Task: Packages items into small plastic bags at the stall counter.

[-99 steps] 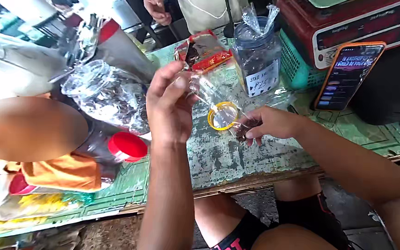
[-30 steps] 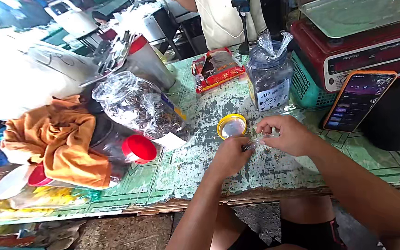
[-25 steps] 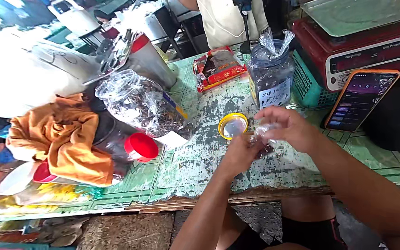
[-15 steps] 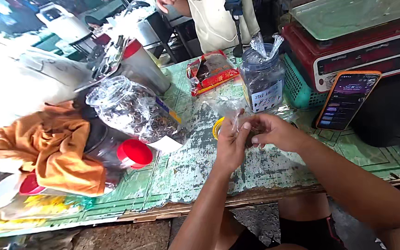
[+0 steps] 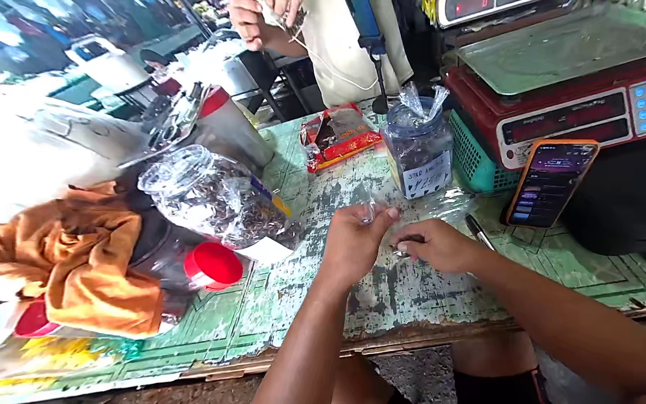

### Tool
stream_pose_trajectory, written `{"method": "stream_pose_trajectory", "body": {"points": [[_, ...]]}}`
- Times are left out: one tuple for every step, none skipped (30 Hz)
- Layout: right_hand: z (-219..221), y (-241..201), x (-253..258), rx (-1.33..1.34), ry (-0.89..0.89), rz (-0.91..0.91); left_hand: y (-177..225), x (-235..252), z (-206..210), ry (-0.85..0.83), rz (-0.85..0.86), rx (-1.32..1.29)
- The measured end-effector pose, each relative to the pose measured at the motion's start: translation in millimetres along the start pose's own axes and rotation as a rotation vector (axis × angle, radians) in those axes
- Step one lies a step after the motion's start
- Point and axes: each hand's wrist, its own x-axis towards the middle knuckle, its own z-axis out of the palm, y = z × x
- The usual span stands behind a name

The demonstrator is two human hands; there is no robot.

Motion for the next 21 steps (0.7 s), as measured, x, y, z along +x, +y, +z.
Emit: {"method": "stream_pose_trajectory", "body": {"points": [[0.0,1.2,-1.1,-0.005,0.036,-0.007,5.7,-0.8,-4.0,0.001,-0.001,0.0],[0.8,2.6,-1.4,-0.015,0.077,-0.016,10.6,-2.3,-7.6,0.005,0.01,-0.007],[2.2,5.0,-0.6,-0.034,0.123,-0.03,15.0,-3.7,-10.1,0.013,0.012,-0.019],[2.1,6.0,1.5,-0.053,0.162,-0.04,18.9,-2.8,-12.7,0.021,0.008,-0.027],[1.8,5.9,3.8,-0.062,0.194,-0.052,21.7,-0.2,-15.6,0.03,0.002,-0.034],[1.8,6.0,5.0,-0.053,0.22,-0.068,22.6,3.7,-18.8,0.039,-0.001,-0.034],[1.6,7.2,3.9,-0.025,0.238,-0.089,21.6,9.0,-21.0,0.051,-0.004,-0.027],[-1.3,8.9,1.1,0.005,0.251,-0.109,20.1,14.3,-21.1,0.064,0.006,-0.007],[-5.4,10.9,-0.9,0.043,0.285,-0.138,19.1,19.5,-20.6,0.075,0.015,0.031],[-8.7,13.0,-1.2,0.112,0.354,-0.168,19.0,24.3,-20.3,0.078,0.021,0.079],[-11.0,11.7,-1.5,0.229,0.412,-0.167,19.8,27.9,-19.7,0.074,0.027,0.118],[-11.3,8.0,-0.9,0.368,0.416,-0.126,21.8,29.8,-18.5,0.064,0.035,0.148],[-11.0,3.5,-1.2,0.51,0.322,-0.058,24.7,29.1,-15.6,0.054,0.052,0.176],[-11.1,0.8,-2.8,0.641,0.151,-0.003,28.5,25.1,-10.3,0.037,0.079,0.189],[-9.6,0.9,-3.8,0.787,-0.014,0.014,32.2,16.8,-2.1,0.016,0.11,0.177],[-7.8,1.8,-3.9,0.938,-0.13,-0.002,34.1,4.8,7.5,-0.007,0.145,0.122],[-7.6,0.8,-3.9,1.06,-0.173,-0.039,30.2,-6.8,17.6,-0.024,0.169,0.021],[-8.9,-1.3,-3.7,1.139,-0.149,-0.083,21.7,-17.2,27.3,-0.029,0.166,-0.111],[-11.2,-1.5,-3.6,1.18,-0.102,-0.131,9.7,-26.2,35.9,-0.028,0.123,-0.256],[-14.1,-0.5,-3.9,1.172,-0.054,-0.174,-3.7,-33.1,41.5,-0.026,0.039,-0.404],[-15.9,-0.2,-6.0,1.125,0.01,-0.202,-17.5,-37.5,44.4,-0.017,-0.067,-0.542]]}}
